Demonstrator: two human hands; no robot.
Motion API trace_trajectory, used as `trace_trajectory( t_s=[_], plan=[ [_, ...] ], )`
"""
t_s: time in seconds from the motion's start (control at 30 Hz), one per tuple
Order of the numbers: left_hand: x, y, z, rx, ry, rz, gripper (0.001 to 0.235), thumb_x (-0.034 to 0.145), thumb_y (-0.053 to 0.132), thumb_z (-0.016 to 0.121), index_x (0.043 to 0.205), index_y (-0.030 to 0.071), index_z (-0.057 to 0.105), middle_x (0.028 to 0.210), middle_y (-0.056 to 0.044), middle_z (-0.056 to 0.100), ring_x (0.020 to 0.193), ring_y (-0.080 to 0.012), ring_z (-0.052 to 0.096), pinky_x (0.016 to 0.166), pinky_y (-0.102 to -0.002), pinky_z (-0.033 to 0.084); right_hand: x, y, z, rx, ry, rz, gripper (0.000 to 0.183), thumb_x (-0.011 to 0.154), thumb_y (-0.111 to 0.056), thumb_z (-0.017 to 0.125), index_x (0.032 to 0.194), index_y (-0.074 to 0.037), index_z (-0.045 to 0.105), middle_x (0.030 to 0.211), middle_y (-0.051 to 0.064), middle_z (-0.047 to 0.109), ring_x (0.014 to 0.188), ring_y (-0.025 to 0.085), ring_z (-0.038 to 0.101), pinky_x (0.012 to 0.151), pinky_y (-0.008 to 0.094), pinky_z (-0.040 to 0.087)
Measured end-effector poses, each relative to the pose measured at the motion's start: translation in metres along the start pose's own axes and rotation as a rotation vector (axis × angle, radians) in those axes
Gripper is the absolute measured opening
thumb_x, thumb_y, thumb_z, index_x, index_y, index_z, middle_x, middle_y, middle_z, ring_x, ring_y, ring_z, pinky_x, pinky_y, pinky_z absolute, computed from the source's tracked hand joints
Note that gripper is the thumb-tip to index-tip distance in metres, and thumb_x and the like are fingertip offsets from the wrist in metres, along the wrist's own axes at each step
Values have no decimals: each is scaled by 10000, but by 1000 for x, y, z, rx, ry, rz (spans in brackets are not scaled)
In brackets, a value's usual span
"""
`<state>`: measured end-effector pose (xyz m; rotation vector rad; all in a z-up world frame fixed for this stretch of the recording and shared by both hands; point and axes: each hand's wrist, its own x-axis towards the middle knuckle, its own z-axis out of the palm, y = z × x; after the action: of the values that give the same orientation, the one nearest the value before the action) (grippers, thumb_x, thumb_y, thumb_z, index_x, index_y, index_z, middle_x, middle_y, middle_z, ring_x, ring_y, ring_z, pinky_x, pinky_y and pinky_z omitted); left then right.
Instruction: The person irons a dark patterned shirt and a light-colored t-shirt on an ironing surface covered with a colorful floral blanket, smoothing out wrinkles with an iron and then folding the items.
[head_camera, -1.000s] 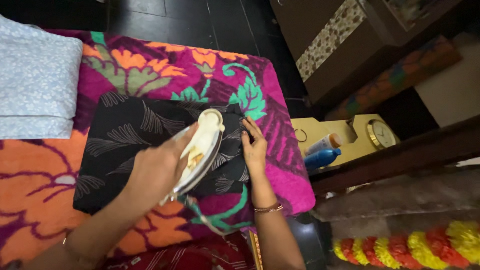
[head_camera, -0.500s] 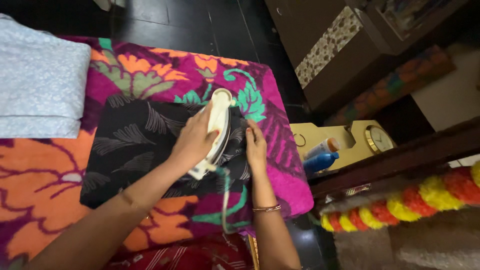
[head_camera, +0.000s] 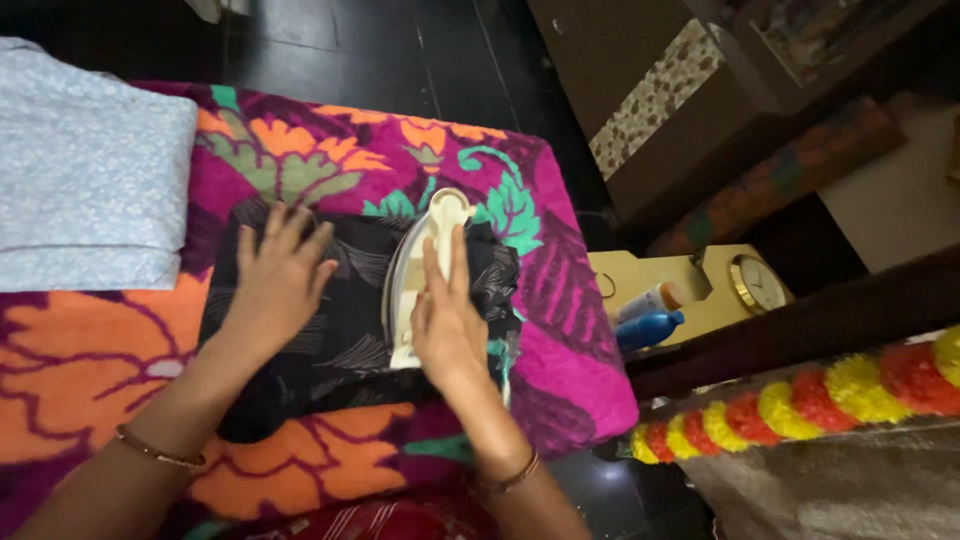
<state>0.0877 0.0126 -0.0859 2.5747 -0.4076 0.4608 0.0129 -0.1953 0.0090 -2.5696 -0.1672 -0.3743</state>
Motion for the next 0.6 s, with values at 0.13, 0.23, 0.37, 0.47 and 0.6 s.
trace_trajectory(
  t_s=[0.13,0.23,0.37,0.47,0.6],
  plan=[
    [-25,-30,23,220,97,50,631,992,446,530,1510,87,501,1616,-158,409,1520,-316,333,1216,-595,198,34,20,10,52,-40,61,696,920,-87,545,1583,-205,367,1727,64,137,955,340,728,693,387,603],
    [-29,-38,32,214,101,41,660,1006,479,488,1540,90,471,1644,-133,386,1534,-280,322,1245,-580,170,69,44,19,86,4,-26,631,927,-65,584,1532,-201,464,1730,19,157,1170,287,694,703,331,639],
    [-30,-35,30,211,81,17,656,1010,487,481,1540,101,465,1650,-115,374,1530,-260,319,1239,-576,146,68,60,10,20,73,-237,668,849,-19,702,1490,-158,578,1702,42,247,1240,322,659,884,349,598],
    [-30,-33,25,185,85,19,660,995,480,497,1529,91,480,1636,-125,388,1515,-273,335,1225,-579,157,27,50,-12,43,-18,-116,675,795,49,659,1427,-183,620,1659,70,344,1054,251,737,771,311,615],
    [-31,-29,19,152,101,13,649,1000,471,523,1522,84,503,1629,-134,419,1517,-279,364,1245,-583,176,-28,32,-37,-35,-91,64,708,725,118,624,1339,-231,675,1611,65,445,697,158,747,561,265,597]
  ],
)
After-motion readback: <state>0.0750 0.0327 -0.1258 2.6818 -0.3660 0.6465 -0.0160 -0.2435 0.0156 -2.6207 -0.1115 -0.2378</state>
